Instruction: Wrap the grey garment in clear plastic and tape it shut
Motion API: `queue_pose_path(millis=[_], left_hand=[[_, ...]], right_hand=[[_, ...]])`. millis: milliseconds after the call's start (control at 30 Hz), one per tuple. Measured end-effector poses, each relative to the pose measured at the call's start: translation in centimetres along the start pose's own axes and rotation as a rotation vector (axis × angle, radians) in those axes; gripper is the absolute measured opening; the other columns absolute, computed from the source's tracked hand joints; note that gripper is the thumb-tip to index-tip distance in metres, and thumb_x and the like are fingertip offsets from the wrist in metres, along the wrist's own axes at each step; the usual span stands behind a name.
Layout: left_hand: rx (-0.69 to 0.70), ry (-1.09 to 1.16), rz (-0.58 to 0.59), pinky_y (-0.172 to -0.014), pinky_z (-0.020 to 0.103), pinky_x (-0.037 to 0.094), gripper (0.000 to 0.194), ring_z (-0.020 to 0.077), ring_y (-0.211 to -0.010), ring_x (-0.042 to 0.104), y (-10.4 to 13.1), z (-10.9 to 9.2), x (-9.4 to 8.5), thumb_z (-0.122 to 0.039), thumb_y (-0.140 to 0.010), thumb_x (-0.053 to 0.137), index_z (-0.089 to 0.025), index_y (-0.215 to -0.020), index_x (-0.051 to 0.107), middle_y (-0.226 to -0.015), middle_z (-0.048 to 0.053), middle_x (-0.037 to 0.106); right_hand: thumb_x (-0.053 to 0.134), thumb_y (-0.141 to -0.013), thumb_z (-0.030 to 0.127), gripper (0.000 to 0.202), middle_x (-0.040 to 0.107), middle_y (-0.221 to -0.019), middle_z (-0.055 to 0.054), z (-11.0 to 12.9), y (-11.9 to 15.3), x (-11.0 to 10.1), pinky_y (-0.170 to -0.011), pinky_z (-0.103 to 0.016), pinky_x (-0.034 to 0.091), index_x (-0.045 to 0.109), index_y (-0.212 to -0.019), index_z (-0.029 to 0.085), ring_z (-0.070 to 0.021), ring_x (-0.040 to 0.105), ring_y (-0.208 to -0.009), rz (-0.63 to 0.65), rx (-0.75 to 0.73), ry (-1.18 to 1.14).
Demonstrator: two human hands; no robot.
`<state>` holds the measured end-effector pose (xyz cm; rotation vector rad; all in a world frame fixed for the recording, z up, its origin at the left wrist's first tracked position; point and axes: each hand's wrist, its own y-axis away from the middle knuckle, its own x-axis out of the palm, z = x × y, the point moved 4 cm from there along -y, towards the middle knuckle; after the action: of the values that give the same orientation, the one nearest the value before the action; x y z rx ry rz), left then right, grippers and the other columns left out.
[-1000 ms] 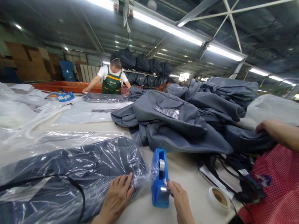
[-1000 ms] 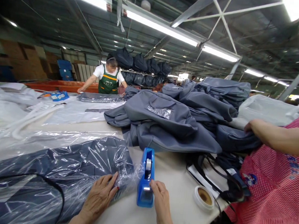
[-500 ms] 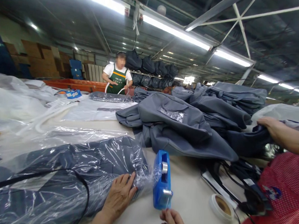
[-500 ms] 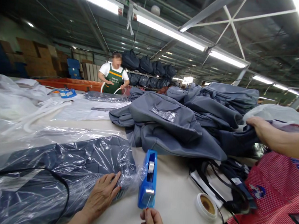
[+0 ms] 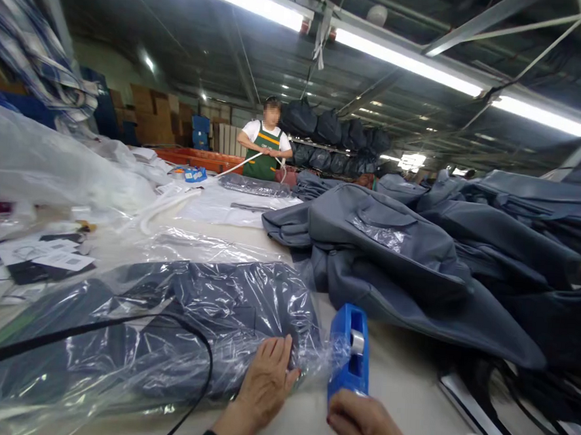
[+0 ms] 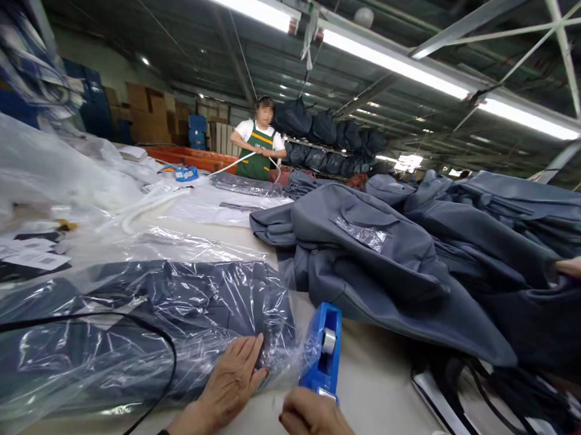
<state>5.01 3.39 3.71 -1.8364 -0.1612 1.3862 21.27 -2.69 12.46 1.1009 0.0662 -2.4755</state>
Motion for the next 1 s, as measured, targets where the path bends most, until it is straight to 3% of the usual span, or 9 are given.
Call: queue_pose_path(millis=[100, 167, 267, 467, 633, 767, 900, 1000], left_hand=[[-0.011, 0.050, -0.079, -0.088, 0.041, 0.054, 0.041, 0.0254, -0.101, 0.060, 0.4, 0.2, -0.3, -0.035, -0.094, 0.039, -0.007, -0.122, 0.049, -0.107, 0.015, 0.063], [-0.025, 0.100, -0.118, -0.086, 0.042, 0.056, 0.039, 0.0263, -0.101, 0.061, 0.7, 0.4, -0.4, -0.036, -0.095, 0.035, -0.007, -0.118, 0.050, -0.106, 0.016, 0.064], [-0.052, 0.127, -0.153, -0.085, 0.044, 0.057, 0.041, 0.0275, -0.102, 0.062, 1.0, 0.5, -0.3, -0.037, -0.095, 0.035, -0.006, -0.117, 0.049, -0.106, 0.018, 0.064], [-0.069, 0.151, -0.143, -0.085, 0.044, 0.058, 0.039, 0.0281, -0.101, 0.063, 0.8, 0.4, -0.5, -0.037, -0.094, 0.036, -0.006, -0.112, 0.052, -0.105, 0.018, 0.065], [-0.065, 0.159, -0.102, -0.083, 0.044, 0.059, 0.038, 0.0296, -0.101, 0.063, 0.5, 0.4, -0.7, -0.036, -0.093, 0.036, -0.006, -0.107, 0.054, -0.105, 0.019, 0.066], [-0.085, 0.155, -0.123, -0.082, 0.042, 0.060, 0.036, 0.0284, -0.099, 0.064, 0.5, 0.5, -0.7, -0.035, -0.093, 0.035, -0.008, -0.103, 0.057, -0.103, 0.016, 0.067], [-0.119, 0.143, -0.153, -0.082, 0.041, 0.060, 0.034, 0.0270, -0.098, 0.064, 0.5, 0.6, -0.6, -0.035, -0.093, 0.037, -0.010, -0.102, 0.059, -0.103, 0.013, 0.068], [-0.120, 0.128, -0.147, -0.082, 0.041, 0.059, 0.035, 0.0271, -0.098, 0.063, 0.4, 0.5, -0.6, -0.035, -0.093, 0.037, -0.010, -0.102, 0.059, -0.104, 0.013, 0.067]], right_hand=[[0.043, -0.088, 0.030, 0.022, 0.056, -0.070, 0.001, 3.9, -5.1, -3.5, -0.062, -0.022, 0.035, 0.055, -0.073, 0.019, -0.0110, 0.049, -0.065, 0.203, -0.154, 0.221], [0.048, -0.088, 0.025, 0.017, 0.057, -0.069, 0.002, 5.0, -8.1, -4.3, -0.060, -0.021, 0.033, 0.057, -0.074, 0.019, -0.0104, 0.049, -0.064, 0.320, -0.180, 0.425], [0.054, -0.085, 0.021, 0.012, 0.062, -0.071, 0.001, 5.4, -11.2, -4.4, -0.059, -0.022, 0.032, 0.063, -0.079, 0.019, -0.0108, 0.052, -0.066, 0.424, -0.205, 0.644], [0.058, -0.083, 0.024, 0.013, 0.071, -0.079, -0.001, 5.3, -14.5, -2.9, -0.060, -0.024, 0.036, 0.071, -0.085, 0.022, -0.0152, 0.062, -0.074, 0.557, -0.196, 0.805], [0.063, -0.076, 0.019, 0.016, 0.073, -0.090, -0.008, 4.1, -17.5, -1.1, -0.067, -0.028, 0.045, 0.074, -0.088, 0.019, -0.0233, 0.067, -0.086, 0.573, -0.088, 0.943], [0.075, -0.070, 0.030, 0.023, 0.073, -0.087, -0.011, 3.2, -18.6, -0.5, -0.069, -0.028, 0.048, 0.074, -0.088, 0.016, -0.0258, 0.068, -0.088, 0.493, 0.045, 0.966], [0.083, -0.060, 0.038, 0.038, 0.072, -0.087, -0.011, 2.1, -19.3, -1.1, -0.066, -0.026, 0.049, 0.073, -0.088, 0.014, -0.0252, 0.068, -0.084, 0.381, 0.145, 0.936], [0.086, -0.053, 0.043, 0.049, 0.072, -0.089, -0.012, 1.0, -20.2, -2.5, -0.065, -0.027, 0.048, 0.072, -0.088, 0.013, -0.0265, 0.068, -0.085, 0.288, 0.185, 0.910]])
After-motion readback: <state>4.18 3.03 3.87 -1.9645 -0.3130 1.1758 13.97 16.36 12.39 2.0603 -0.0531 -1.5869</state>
